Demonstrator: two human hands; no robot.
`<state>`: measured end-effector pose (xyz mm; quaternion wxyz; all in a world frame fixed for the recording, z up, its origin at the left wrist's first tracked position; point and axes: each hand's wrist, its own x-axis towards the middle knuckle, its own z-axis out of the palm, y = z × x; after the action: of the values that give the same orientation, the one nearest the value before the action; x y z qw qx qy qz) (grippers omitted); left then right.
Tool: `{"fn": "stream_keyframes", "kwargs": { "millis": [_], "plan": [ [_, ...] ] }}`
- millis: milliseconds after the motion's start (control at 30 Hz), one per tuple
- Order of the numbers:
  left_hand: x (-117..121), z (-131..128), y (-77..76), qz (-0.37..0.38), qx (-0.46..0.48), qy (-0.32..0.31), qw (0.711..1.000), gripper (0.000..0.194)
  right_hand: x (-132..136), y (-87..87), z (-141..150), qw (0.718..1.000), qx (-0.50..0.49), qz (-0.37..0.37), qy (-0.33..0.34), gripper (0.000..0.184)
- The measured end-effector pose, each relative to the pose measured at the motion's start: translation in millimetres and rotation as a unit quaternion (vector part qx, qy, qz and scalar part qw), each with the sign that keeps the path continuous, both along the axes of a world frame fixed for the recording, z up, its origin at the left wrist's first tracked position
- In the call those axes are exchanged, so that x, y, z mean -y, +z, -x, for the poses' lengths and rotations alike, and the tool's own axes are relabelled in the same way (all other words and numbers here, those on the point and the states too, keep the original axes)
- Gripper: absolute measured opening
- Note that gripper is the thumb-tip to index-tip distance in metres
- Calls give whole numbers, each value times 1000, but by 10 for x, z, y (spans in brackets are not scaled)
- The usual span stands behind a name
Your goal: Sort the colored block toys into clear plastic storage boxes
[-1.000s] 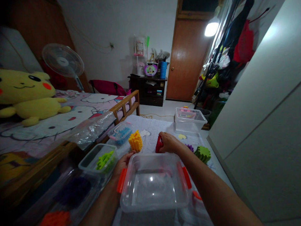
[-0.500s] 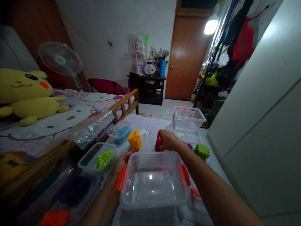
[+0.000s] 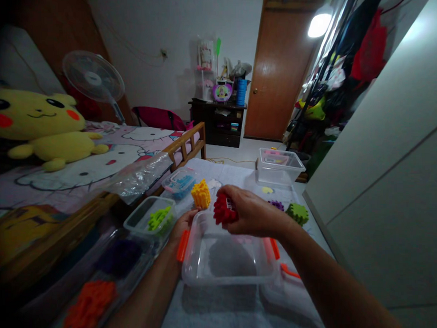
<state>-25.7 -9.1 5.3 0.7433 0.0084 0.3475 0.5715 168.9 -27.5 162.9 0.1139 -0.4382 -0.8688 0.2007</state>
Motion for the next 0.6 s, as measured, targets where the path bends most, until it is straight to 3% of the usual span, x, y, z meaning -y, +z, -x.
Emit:
{"fn": "stream_keyframes", "kwargs": {
  "millis": [100,200,367,600],
  "plan": [
    [-7,-4,-13,-7,4,4,1000,10,204,-177,171,995,35,68,65,55],
    [-10,-7,-22,-10,7,6,1000,11,239,-457,313,986,102,88,99,48],
    [-33,3,-43,-10,-2,9,1000,12,189,-807,479,970,187,75,135,52],
    [-46,22,-53,-9,-8,12,1000,12,185,-1052,560,974,184,39,127,57]
  ]
}}
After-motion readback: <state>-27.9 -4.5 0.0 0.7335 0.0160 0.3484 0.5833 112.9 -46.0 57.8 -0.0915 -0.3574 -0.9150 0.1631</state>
